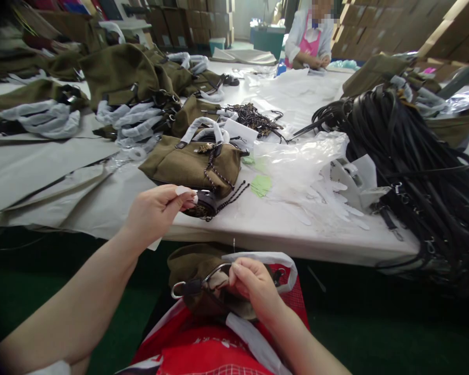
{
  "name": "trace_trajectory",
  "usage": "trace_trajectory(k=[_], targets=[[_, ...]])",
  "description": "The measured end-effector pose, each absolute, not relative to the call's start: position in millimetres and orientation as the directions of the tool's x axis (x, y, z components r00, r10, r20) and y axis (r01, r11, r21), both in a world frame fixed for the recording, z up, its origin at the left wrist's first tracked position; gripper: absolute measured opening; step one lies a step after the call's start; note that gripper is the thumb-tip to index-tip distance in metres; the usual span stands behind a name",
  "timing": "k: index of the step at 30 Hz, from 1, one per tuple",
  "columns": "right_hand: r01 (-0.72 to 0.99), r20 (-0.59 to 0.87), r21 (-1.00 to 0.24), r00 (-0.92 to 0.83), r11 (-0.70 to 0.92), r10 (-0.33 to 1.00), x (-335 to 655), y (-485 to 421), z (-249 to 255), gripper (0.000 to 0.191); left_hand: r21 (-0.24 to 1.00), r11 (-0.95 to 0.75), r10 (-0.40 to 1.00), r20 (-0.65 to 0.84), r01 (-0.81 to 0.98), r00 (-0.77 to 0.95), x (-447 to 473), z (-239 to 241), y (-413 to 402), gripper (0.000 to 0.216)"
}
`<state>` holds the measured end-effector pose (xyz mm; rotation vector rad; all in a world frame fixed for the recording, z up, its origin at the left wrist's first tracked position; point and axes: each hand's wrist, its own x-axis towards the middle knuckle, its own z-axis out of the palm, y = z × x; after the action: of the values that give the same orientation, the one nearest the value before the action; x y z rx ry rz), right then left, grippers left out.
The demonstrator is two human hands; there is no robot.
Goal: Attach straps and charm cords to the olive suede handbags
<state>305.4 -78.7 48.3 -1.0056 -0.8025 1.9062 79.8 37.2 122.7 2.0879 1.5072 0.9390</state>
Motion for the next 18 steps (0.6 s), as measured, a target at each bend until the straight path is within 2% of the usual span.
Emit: trace_trajectory(k=[5, 11, 13, 18], targets=[[-0.341, -0.286, -0.844, -0.367, -0.414, 0.885, 305, -88, 45, 0.04, 0.703, -0.329, 0.936, 0.154, 0.631, 0.317, 65, 132, 11, 0.034], [-0.201, -0.225, -0.924, -0.401, -0.325, 0.888, 302, -95, 50, 0.043, 0.819, -0.338, 0.83, 0.027, 0.464, 0.557, 65, 124, -39, 0.042], [-0.117, -0.199, -0.955, -0.427, -0.272, 0.882, 301, -98, 53, 0.044, 0.872, -0.265, 0.841, 0.0, 0.412, 0.541, 70, 114, -51, 0.044], [-0.023, -0.151, -0.983, -0.456, -0.182, 0.877, 299, -102, 56, 0.046, 0.966, -0.019, 0.939, -0.071, 0.257, 0.336, 83, 89, -65, 0.035]])
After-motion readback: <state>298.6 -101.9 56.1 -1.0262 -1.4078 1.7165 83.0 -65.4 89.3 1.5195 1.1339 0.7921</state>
